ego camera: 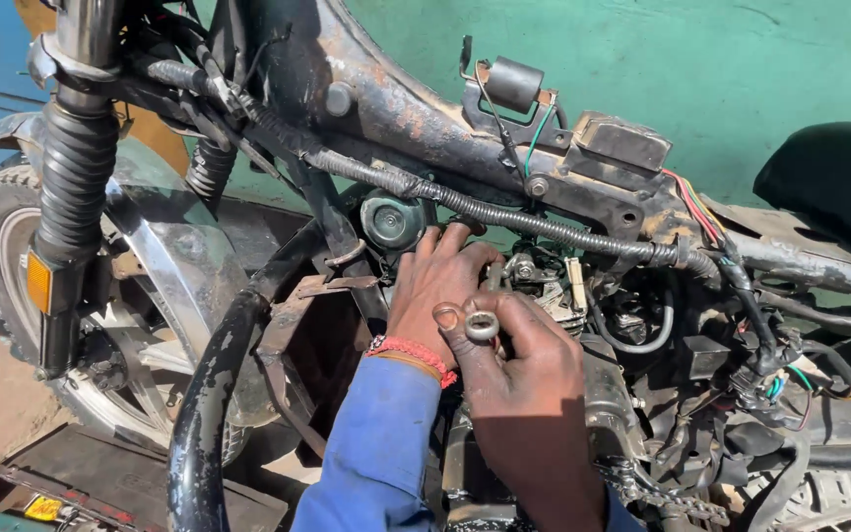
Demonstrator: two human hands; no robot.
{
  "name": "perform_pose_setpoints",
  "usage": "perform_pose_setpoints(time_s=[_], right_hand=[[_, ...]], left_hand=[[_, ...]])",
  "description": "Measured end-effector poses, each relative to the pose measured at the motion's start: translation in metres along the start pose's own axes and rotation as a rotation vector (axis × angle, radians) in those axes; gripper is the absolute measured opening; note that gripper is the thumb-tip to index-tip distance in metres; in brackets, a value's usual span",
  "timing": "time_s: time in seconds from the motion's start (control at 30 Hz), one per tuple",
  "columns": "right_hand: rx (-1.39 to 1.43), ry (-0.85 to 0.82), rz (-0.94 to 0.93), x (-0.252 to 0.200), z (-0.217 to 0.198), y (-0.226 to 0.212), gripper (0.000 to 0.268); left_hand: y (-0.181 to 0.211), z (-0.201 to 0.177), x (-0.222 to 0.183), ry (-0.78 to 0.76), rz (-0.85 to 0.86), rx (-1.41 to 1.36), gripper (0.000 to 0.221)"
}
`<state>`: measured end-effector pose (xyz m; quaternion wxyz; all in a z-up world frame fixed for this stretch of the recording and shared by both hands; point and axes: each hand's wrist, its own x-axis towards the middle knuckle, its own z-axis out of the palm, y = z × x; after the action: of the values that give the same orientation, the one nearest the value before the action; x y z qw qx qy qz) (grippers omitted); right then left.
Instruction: Adjusting the engine valves and cylinder head components of a motorcycle using hand tools
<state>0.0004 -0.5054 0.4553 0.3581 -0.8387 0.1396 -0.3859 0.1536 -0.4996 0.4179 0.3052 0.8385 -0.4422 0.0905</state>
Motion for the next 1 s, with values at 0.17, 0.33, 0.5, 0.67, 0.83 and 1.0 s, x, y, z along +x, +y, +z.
perform_pose_setpoints(time_s=[0.17,0.33,0.5,0.67,0.83,1.0], right_hand=[[0.346,0.095,0.21,0.024,-0.043,0.04,0.023],[0.62,0.144,0.335,0.047,-0.054,0.036,0.032],[0.458,0.202,0.063,0.011,-0.015,0.008,0.019],[0.2,0.059,0.122,-0.012,0.015,-0.006,0.013],[0.11,0.044,-0.004,-0.006,0.004,0.005,0.014],[0.228,0.157,0.089,-0.004,-0.011,0.021,0.017]], left_hand=[[0.011,-0.004,-0.009,0.133,-0.018,-0.032,0.04],[0.01,-0.007,-0.007,0.132,-0.021,-0.056,0.04],[0.01,-0.004,-0.009,0.197,-0.038,-0.099,0.051],[0.002,-0.009,0.003,-0.076,-0.054,-0.04,0.047],[0.008,-0.008,0.003,-0.042,-0.077,-0.017,0.036],[0.011,-0.004,-0.006,0.074,-0.055,-0.018,0.044]])
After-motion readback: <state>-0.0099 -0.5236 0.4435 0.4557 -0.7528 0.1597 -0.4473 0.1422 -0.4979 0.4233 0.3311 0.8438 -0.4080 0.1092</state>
